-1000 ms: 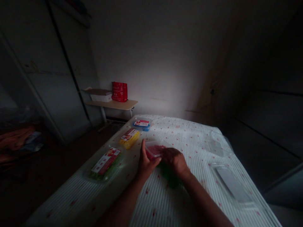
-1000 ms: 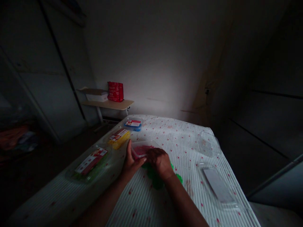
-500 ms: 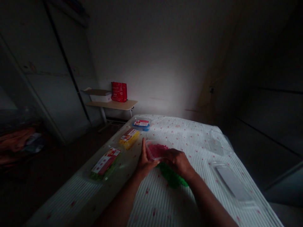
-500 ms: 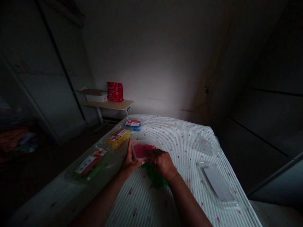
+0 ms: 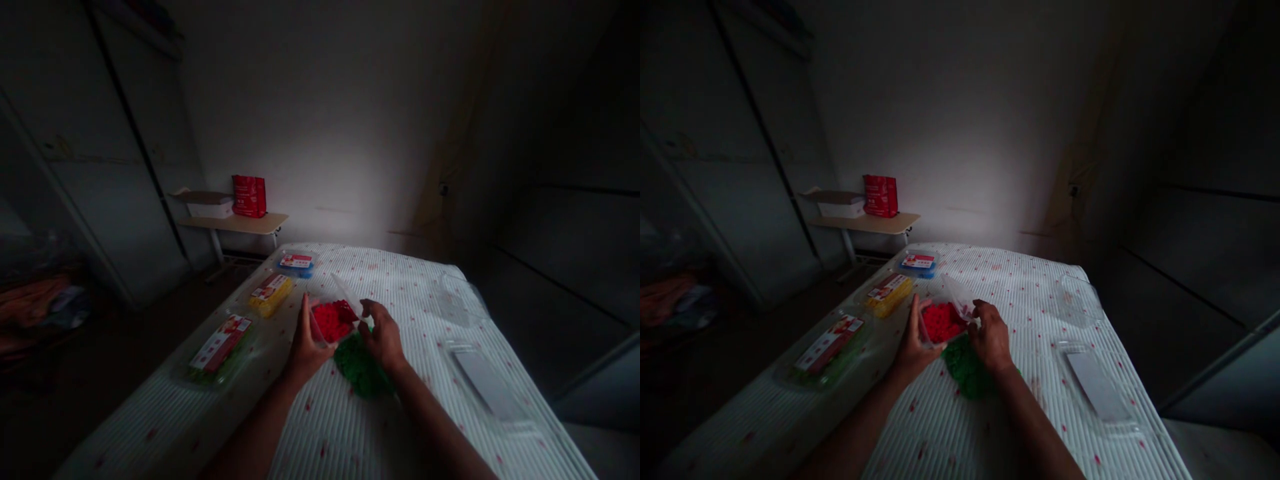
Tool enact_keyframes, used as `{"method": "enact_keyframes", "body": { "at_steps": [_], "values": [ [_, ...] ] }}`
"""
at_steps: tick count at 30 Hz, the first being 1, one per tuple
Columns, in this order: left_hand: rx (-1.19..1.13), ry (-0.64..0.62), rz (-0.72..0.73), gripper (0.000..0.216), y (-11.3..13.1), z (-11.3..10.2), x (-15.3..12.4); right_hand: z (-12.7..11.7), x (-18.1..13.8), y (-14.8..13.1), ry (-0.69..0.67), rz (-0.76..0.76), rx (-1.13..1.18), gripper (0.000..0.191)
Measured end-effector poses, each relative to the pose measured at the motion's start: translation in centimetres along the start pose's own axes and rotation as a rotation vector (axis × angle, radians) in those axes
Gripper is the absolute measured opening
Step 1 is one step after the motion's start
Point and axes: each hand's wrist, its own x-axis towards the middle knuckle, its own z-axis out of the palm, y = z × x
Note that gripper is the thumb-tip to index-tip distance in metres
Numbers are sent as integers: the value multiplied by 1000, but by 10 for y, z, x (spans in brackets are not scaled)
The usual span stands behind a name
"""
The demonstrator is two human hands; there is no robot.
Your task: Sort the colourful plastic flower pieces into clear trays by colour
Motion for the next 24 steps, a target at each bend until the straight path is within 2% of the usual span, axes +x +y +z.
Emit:
{"method": "enact_keyframes", "body": {
  "at_steps": [4,6,8,10,17,20,24],
  "values": [
    [224,46,145,99,2,-1,0,12,-5,16,60,302,148,23],
    [299,48,198,95,2,-2,-1,12,-5,24,118,474,360,19],
    [337,34,238,90,2,-2,-2,10,-4,31,186,640,611,23],
    [364,5,283,84,2,-1,-3,6,-4,36,236,749,761,27],
    [513,-54,475,69,5,3,-7,7,-8,45,288,835,751,24],
    [538,-97,612,69,5,4,-8,12,-9,49,300,832,709,25],
    [547,-101,704,65,7,5,-9,16,-11,53,314,806,636,23]
  ]
}}
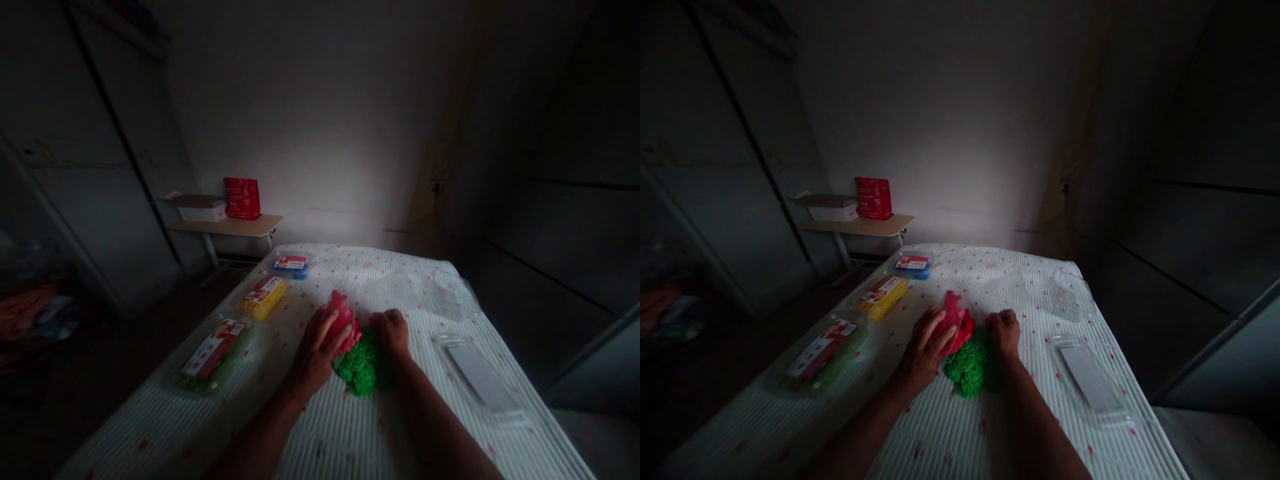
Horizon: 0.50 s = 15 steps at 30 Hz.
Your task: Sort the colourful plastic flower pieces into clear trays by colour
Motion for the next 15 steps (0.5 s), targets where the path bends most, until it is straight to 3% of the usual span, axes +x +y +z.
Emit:
{"method": "enact_keyframes", "body": {
  "at_steps": [15],
  "values": [
    [195,284,12,58,-5,-12,4,-6,4,4,22,-305,-317,27]
  ]
}}
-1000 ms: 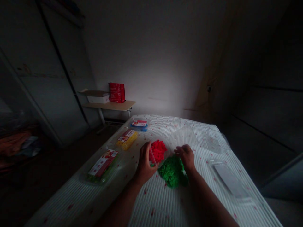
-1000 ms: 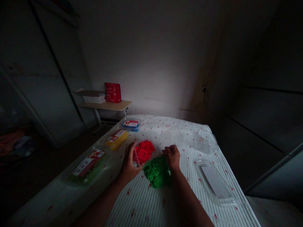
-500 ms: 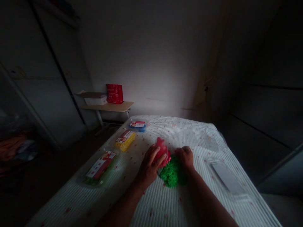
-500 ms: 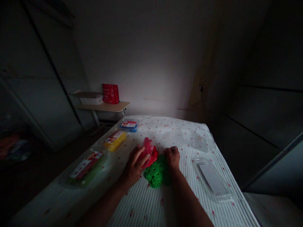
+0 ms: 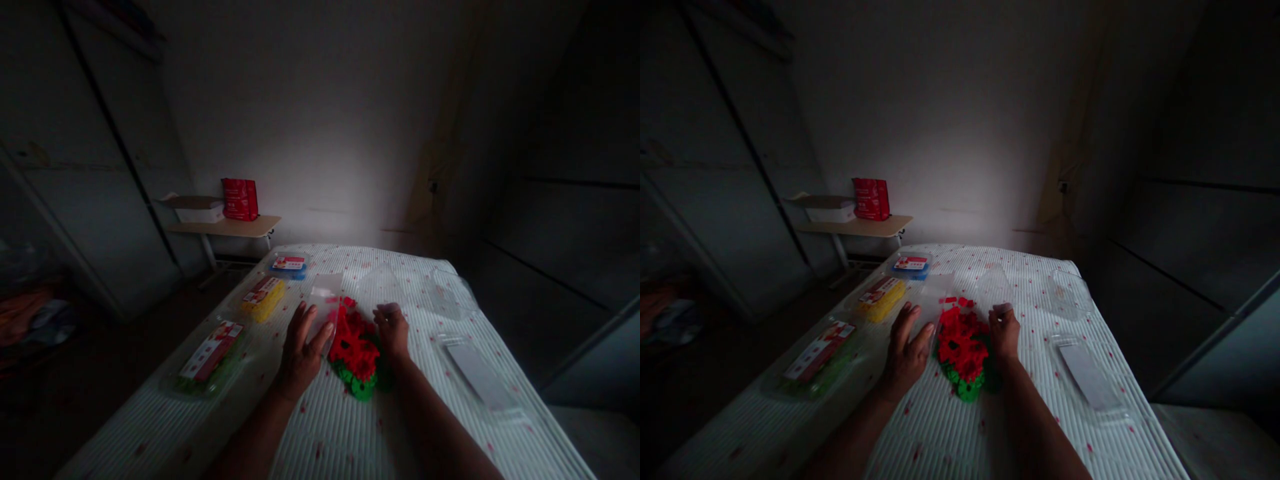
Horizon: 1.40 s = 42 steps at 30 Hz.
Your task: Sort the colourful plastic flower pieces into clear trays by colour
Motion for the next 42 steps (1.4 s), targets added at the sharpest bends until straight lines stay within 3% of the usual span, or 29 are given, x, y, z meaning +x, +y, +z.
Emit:
{"method": "enact_keyframes", "body": {
  "at_steps": [5,8,14,17,20,23,26,28,30,33,42],
  "values": [
    [-47,-28,43,54,6,-2,0,-8,4,-6,29,-20,-185,20],
    [-11,18,-12,57,0,-3,2,-16,8,-6,41,-72,-311,20],
    [-56,102,-362,80,-13,-2,6,-22,9,-6,53,-361,-633,19],
    [-220,91,-577,89,-11,0,1,-18,7,-5,-25,-441,-627,25],
    [-332,58,-644,96,-8,1,-3,-15,7,-6,-97,-496,-542,36],
    [-338,16,-620,100,-6,-1,-4,-15,7,-18,-73,-430,-442,33],
    [-358,4,-634,98,-5,0,-3,-19,5,-46,-87,-219,-165,20],
    [-394,32,-646,98,-4,1,-3,-20,1,-68,-163,-62,89,26],
    [-431,58,-644,98,-4,2,-4,-18,-5,-87,-273,10,183,36],
    [-441,40,-646,99,-3,2,-5,-13,-14,-102,-387,-40,102,42],
    [-395,-24,-581,103,2,4,-8,-23,-7,-98,-398,-129,16,33]
  ]
}}
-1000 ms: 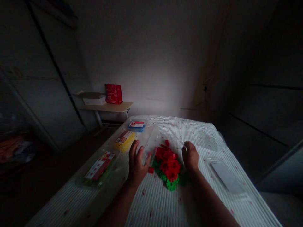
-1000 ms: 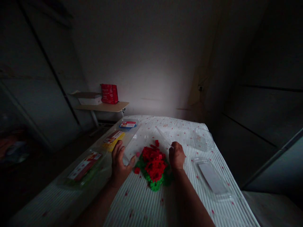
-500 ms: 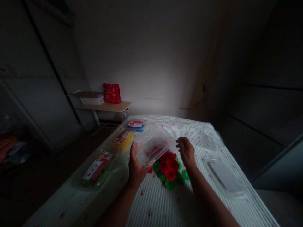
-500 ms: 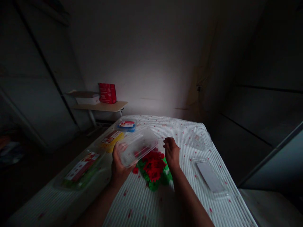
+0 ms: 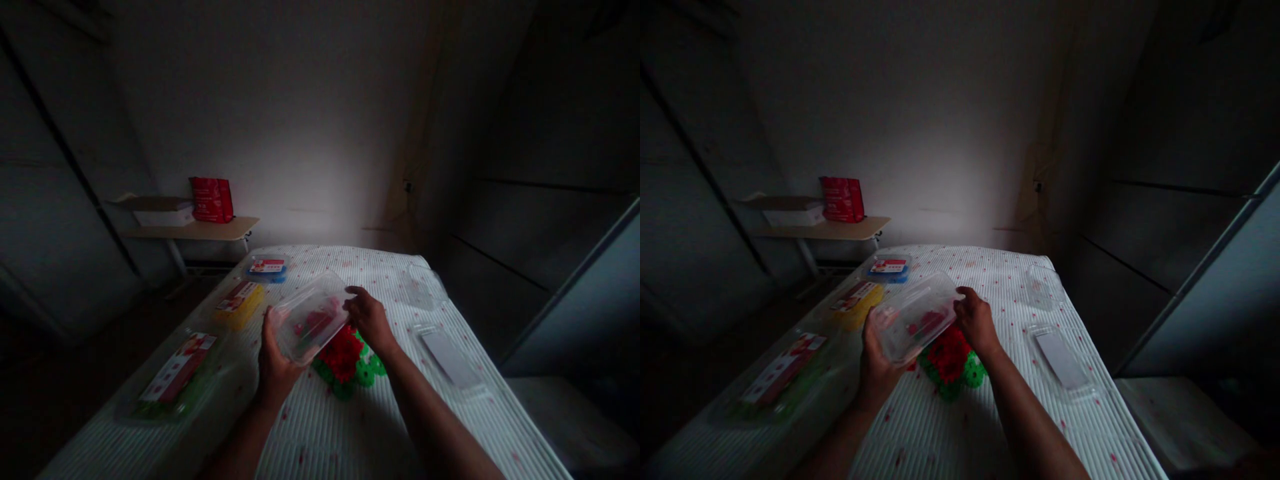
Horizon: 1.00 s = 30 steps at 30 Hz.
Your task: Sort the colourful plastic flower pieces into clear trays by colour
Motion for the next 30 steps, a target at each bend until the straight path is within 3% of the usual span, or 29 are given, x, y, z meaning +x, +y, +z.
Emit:
{"method": "enact_keyframes", "body": {
  "at_steps": [5,9,12,15,17,19,20,23,30],
  "values": [
    [107,-99,87,106,2,3,-6,-21,12,6,55,52,-62,33],
    [148,-257,372,64,16,0,0,-39,24,5,75,62,-176,32],
    [202,-330,482,27,26,-1,11,-53,33,3,26,88,-186,28],
    [230,-292,502,15,34,5,29,-78,40,3,15,111,-321,34],
    [258,-279,482,16,42,12,47,-103,44,8,91,131,-471,38],
    [299,-310,428,16,50,24,68,-130,46,19,160,182,-575,37],
    [315,-343,391,16,54,31,78,-143,46,27,171,265,-758,40],
    [379,-484,289,18,63,64,101,-166,39,54,77,417,-1101,50],
    [558,-765,106,29,63,153,102,-160,24,93,-17,463,-1165,41]
  ]
}}
